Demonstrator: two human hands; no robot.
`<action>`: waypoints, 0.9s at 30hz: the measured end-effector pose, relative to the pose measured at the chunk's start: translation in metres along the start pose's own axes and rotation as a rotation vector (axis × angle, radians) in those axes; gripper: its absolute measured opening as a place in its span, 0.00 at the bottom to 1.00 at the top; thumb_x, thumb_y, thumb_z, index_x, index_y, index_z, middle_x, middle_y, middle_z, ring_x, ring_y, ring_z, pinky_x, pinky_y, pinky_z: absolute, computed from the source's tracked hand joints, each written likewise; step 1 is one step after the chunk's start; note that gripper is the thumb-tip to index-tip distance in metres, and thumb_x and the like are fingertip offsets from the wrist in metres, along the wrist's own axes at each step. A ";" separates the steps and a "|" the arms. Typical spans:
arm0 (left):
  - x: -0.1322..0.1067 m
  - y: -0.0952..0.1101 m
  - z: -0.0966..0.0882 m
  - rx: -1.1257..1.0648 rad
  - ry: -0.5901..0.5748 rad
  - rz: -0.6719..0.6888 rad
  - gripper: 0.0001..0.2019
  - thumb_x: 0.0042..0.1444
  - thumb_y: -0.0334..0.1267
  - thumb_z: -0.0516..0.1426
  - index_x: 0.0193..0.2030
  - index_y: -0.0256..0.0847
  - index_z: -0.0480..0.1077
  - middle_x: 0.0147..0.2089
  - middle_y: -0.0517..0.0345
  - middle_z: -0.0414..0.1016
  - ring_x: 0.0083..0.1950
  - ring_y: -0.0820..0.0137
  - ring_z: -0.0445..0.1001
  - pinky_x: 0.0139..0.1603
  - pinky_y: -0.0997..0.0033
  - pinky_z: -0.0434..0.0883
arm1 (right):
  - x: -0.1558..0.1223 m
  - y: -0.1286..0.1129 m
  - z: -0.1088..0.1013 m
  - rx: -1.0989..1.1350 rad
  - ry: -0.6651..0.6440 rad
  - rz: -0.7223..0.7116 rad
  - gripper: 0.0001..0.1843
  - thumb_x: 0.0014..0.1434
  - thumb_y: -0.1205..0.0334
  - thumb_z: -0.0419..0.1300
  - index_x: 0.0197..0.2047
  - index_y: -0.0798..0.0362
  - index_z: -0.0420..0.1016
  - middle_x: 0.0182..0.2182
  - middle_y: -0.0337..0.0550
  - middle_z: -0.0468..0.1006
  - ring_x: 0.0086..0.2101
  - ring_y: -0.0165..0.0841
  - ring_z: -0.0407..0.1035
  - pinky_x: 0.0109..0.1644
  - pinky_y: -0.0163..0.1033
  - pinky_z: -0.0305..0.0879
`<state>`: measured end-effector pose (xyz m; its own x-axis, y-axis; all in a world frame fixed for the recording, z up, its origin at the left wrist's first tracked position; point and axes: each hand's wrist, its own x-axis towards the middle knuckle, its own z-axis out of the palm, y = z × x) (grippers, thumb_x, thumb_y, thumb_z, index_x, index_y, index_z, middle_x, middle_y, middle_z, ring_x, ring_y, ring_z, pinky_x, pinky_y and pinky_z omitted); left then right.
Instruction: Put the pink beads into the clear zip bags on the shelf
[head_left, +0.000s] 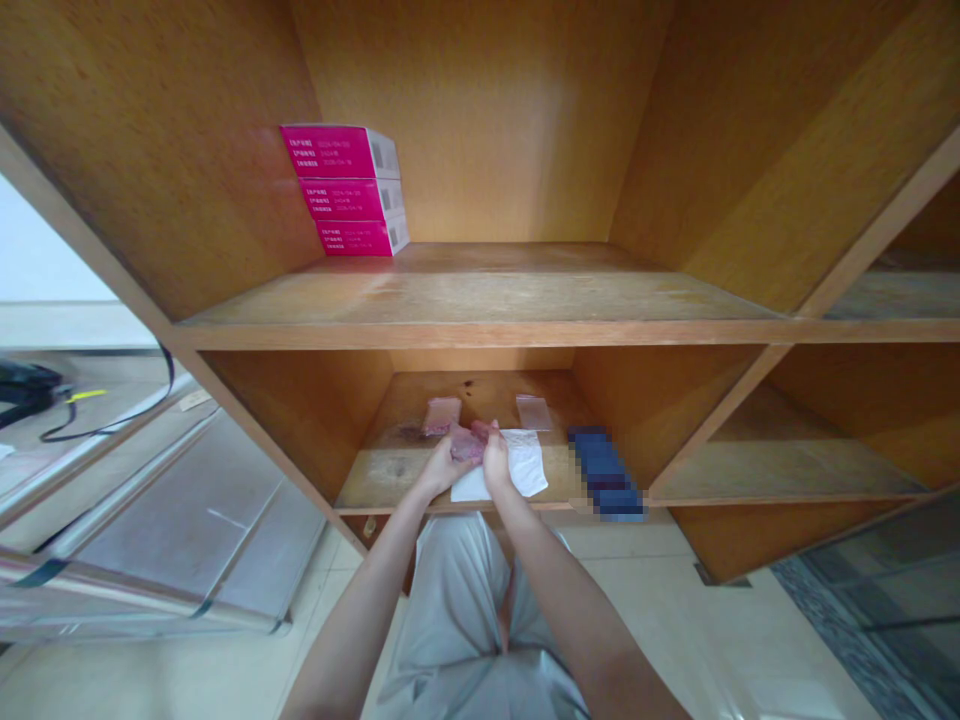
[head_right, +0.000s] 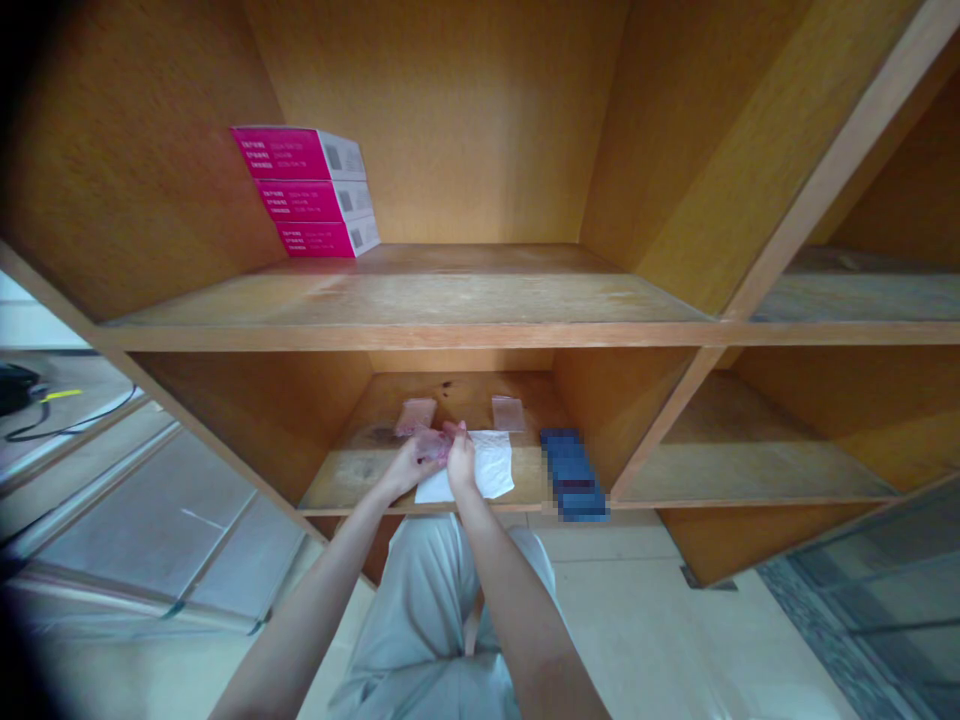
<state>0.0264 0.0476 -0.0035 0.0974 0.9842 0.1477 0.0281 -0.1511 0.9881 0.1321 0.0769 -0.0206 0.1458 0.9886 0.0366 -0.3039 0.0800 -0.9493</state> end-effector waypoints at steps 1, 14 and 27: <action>0.000 0.000 0.000 0.017 -0.001 0.017 0.22 0.36 0.39 0.65 0.40 0.36 0.67 0.41 0.49 0.72 0.45 0.63 0.69 0.49 0.61 0.63 | 0.000 -0.001 0.000 0.003 -0.002 0.001 0.30 0.55 0.42 0.42 0.36 0.57 0.75 0.38 0.51 0.77 0.38 0.36 0.71 0.45 0.41 0.64; -0.001 0.011 0.003 0.027 -0.037 0.042 0.19 0.40 0.39 0.63 0.40 0.36 0.67 0.39 0.51 0.73 0.42 0.65 0.71 0.47 0.62 0.65 | 0.002 0.005 -0.001 0.040 -0.014 0.024 0.29 0.56 0.43 0.42 0.37 0.57 0.74 0.39 0.51 0.77 0.40 0.36 0.71 0.45 0.40 0.65; -0.001 0.010 0.000 -0.046 -0.072 0.034 0.19 0.42 0.39 0.62 0.41 0.36 0.67 0.41 0.50 0.72 0.43 0.67 0.70 0.48 0.64 0.64 | 0.003 0.007 -0.001 0.052 0.011 0.022 0.28 0.55 0.43 0.43 0.36 0.56 0.74 0.38 0.50 0.77 0.38 0.35 0.71 0.43 0.40 0.65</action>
<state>0.0269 0.0451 0.0065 0.1692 0.9692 0.1791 -0.0224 -0.1779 0.9838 0.1319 0.0801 -0.0273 0.1489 0.9888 0.0124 -0.3558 0.0653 -0.9323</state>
